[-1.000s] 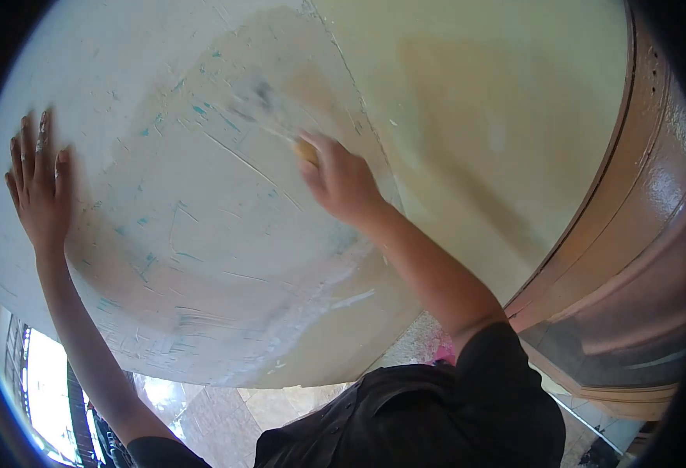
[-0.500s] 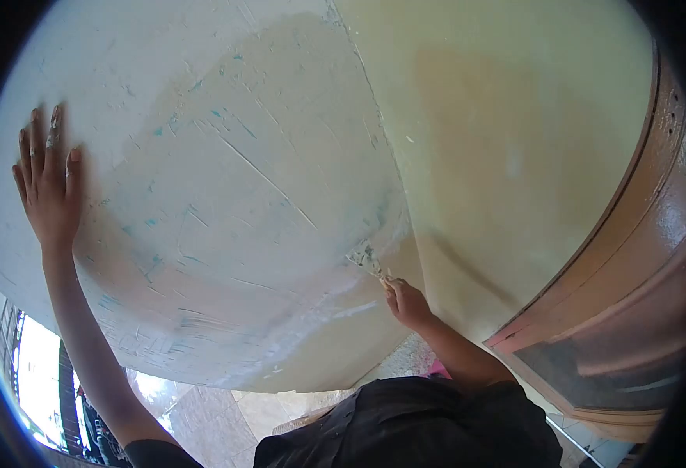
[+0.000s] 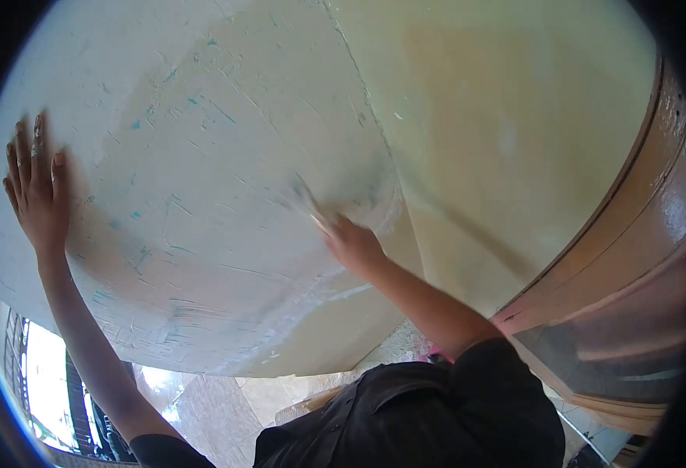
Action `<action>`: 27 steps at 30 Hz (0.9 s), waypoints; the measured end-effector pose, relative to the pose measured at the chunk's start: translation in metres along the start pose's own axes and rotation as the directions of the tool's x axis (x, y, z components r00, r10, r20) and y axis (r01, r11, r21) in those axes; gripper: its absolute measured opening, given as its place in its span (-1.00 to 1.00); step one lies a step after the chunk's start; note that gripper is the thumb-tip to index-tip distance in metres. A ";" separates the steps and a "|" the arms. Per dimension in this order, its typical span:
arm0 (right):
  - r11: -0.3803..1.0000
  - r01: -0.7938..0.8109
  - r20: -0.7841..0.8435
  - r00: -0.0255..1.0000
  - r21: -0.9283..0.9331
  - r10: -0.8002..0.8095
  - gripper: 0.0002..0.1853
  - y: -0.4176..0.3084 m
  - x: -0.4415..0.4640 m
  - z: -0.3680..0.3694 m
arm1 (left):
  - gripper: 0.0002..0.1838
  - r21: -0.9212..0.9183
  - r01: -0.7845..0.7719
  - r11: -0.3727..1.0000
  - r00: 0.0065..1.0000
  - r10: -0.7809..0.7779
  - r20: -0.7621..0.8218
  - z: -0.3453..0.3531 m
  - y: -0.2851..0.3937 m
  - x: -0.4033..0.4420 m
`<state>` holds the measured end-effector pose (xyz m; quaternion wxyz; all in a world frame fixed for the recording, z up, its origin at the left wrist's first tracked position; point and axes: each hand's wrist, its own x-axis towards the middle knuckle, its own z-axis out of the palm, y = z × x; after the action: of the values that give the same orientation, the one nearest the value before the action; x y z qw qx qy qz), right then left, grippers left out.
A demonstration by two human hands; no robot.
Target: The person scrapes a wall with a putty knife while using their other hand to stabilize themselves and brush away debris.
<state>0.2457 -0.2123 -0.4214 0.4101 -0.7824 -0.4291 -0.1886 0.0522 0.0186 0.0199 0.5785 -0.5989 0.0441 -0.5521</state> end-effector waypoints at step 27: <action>0.962 -0.225 0.090 0.973 0.156 0.213 -0.57 0.040 -0.177 0.083 | -0.47 -0.046 -0.100 0.994 0.978 0.106 0.180 -0.044 -0.026 -0.048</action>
<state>0.1754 -0.2489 -0.6042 0.4760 -0.7948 -0.3684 -0.0777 -0.0131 0.0314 -0.0022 0.5969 -0.6542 0.0319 -0.4634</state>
